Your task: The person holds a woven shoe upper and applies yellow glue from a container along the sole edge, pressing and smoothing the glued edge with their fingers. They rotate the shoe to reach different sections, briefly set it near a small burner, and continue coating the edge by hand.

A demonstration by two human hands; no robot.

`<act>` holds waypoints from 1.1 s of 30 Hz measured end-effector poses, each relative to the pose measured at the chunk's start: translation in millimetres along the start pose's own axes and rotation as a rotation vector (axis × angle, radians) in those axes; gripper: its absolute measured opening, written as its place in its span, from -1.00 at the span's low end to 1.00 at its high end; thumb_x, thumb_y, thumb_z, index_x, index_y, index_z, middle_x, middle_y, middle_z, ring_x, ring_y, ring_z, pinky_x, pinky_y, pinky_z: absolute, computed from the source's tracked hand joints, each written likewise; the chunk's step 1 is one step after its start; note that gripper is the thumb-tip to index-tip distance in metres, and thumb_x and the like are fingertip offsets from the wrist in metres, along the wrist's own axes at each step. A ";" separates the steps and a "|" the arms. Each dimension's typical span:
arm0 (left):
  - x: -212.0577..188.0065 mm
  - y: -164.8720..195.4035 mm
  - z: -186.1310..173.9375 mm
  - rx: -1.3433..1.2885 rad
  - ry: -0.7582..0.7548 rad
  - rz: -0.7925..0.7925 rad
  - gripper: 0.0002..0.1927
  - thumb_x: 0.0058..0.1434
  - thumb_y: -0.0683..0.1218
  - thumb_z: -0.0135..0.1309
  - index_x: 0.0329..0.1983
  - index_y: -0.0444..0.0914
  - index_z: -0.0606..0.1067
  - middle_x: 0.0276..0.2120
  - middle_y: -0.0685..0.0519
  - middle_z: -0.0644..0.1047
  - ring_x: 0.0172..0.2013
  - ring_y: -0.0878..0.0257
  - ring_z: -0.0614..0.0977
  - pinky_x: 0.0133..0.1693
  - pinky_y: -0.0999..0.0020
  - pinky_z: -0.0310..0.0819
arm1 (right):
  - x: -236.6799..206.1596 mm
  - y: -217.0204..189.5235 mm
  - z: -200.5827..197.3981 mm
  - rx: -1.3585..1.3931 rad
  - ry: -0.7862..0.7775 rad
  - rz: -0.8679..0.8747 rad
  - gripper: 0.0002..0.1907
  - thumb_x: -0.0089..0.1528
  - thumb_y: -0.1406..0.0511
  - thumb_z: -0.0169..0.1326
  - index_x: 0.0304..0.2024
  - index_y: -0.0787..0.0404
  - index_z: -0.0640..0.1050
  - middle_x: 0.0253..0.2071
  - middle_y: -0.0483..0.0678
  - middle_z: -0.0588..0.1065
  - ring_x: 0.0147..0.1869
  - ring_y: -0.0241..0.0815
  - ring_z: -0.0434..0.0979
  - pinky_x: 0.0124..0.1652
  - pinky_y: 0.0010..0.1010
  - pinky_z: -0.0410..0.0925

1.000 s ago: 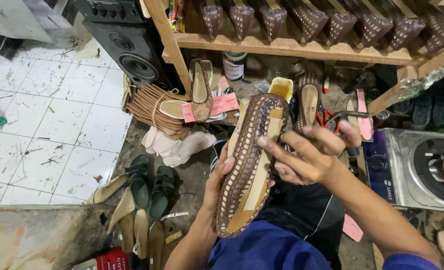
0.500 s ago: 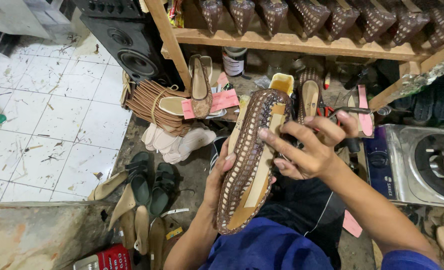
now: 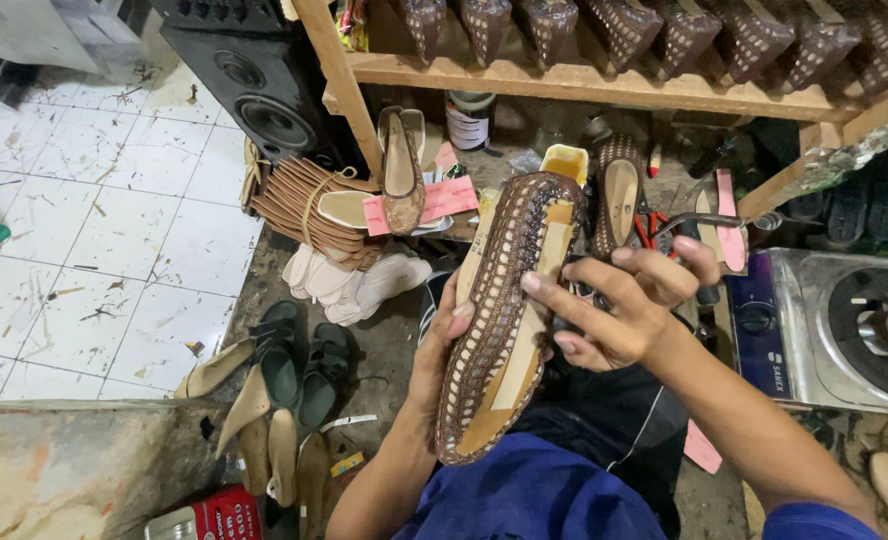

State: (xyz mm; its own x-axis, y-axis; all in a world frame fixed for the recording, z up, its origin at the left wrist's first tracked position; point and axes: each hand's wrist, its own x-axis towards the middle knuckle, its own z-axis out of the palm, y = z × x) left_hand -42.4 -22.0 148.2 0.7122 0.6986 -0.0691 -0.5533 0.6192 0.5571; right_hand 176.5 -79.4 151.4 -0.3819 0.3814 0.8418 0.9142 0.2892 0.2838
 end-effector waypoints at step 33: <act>8.3 -3.5 -5.2 -0.063 0.006 0.046 -0.33 0.29 0.05 0.01 0.43 -0.20 0.17 0.18 -0.12 0.43 0.12 0.08 0.56 0.16 0.12 0.51 | 3.8 -18.8 -0.3 0.125 0.000 -0.023 -0.59 0.37 -0.01 -0.10 0.01 -0.18 0.74 -0.22 -0.29 0.59 -0.01 -0.17 0.27 0.24 -0.09 -0.05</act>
State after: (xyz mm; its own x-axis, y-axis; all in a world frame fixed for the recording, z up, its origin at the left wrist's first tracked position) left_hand -36.8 -16.5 141.3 0.6828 0.7290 -0.0492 -0.6120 0.6074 0.5064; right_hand 157.9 -83.6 149.4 -0.4025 0.3737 0.8357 0.8813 0.4052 0.2433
